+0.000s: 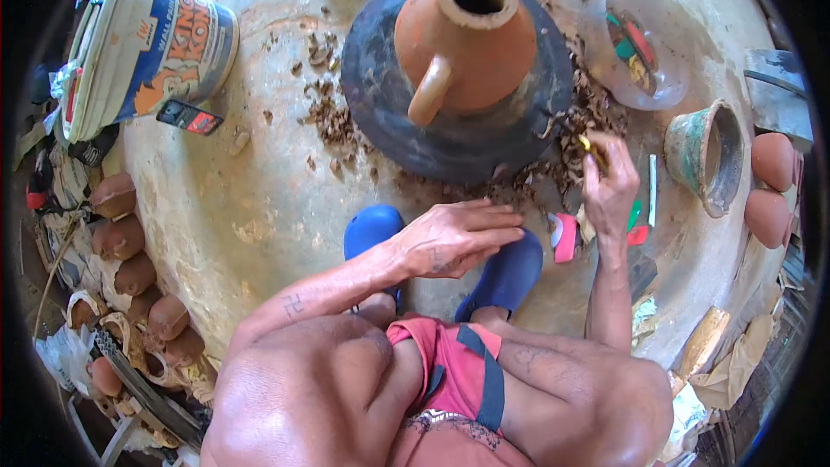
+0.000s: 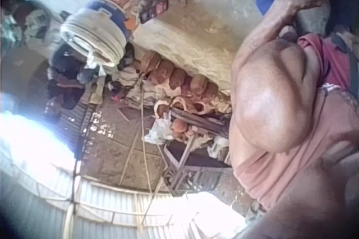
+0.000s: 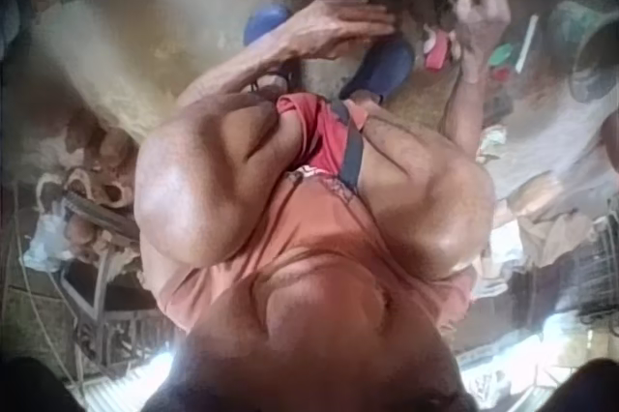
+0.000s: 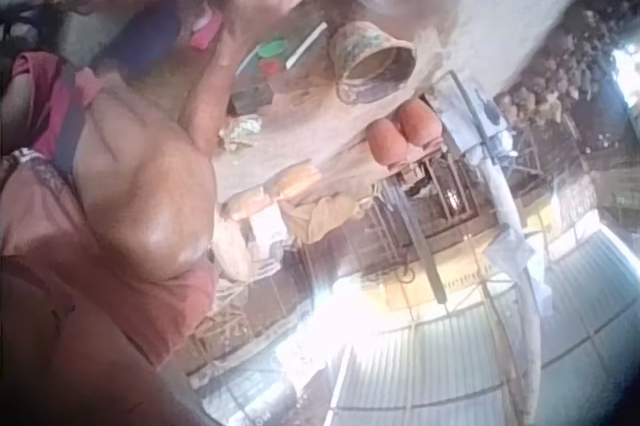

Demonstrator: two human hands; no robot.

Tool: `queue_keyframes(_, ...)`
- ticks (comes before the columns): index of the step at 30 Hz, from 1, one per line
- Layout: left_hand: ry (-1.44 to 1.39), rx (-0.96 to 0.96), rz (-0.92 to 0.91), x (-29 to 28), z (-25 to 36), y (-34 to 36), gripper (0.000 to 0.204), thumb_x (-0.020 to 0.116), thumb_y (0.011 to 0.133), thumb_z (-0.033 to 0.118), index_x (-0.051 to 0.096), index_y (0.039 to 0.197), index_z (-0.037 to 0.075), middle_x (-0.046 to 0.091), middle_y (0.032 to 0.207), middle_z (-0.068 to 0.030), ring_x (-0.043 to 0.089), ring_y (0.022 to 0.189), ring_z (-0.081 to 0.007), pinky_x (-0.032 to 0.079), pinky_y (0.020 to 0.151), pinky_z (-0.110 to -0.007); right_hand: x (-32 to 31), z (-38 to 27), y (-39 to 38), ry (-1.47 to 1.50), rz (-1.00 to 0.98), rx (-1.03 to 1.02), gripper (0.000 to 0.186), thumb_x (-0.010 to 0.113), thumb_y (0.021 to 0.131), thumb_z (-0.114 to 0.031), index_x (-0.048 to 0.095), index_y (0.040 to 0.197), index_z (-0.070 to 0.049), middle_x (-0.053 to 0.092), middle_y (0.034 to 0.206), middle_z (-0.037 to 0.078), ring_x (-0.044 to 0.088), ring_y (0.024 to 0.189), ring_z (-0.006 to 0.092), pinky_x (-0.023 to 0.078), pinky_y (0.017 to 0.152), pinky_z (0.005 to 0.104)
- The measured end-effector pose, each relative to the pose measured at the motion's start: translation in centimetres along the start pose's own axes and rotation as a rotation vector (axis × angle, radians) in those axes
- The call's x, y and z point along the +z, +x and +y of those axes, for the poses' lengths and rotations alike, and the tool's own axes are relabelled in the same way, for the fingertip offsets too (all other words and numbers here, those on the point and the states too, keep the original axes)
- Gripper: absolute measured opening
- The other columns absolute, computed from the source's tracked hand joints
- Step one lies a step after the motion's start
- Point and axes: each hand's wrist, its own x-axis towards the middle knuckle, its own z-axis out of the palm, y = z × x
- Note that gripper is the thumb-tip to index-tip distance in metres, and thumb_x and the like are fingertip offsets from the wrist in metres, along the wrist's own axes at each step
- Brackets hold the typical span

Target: The person uses various tools to smooth and detail a clay jug on a pottery wheel, including scraping the surface and cleaning the inner rim.

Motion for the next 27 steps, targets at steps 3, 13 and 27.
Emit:
queue_keyframes(3,0.043,-0.215,0.286,-2.2,-1.8,-0.4,0.015,0.081,0.092,0.008,0.081,0.106,0.004,0.081,0.1,-0.0117,0.079,0.088,-0.0289,0.064,0.079,-0.041,-1.3,1.4,-2.9,0.052,0.09,0.155,0.022,0.071,0.092,0.002,0.069,0.113,-0.002,0.073,0.104,0.016,0.073,0.094,0.0321,0.058,0.084,0.0405)
queue_keyframes(13,-0.099,-0.642,1.014,-11.3,-8.2,-3.7,0.04,0.073,0.103,0.007,0.068,0.142,0.003,0.068,0.144,-0.0139,0.066,0.127,-0.0217,0.056,0.103,-0.036,-6.7,5.0,-22.1,-0.027,0.012,0.803,0.016,0.078,0.094,-0.008,0.069,0.104,0.002,0.076,0.092,0.016,0.074,0.087,0.0271,0.058,0.082,0.042)
queue_keyframes(27,0.325,-0.613,0.794,-11.6,-19.2,-5.2,0.037,0.067,0.096,0.018,0.064,0.13,0.003,0.065,0.126,-0.0148,0.06,0.117,-0.0325,0.047,0.106,-0.046,-14.0,11.9,-26.2,-0.594,0.218,0.982,0.065,0.08,0.096,-0.034,0.06,0.149,-0.002,0.066,0.14,0.027,0.061,0.134,0.0451,0.048,0.114,0.0511)
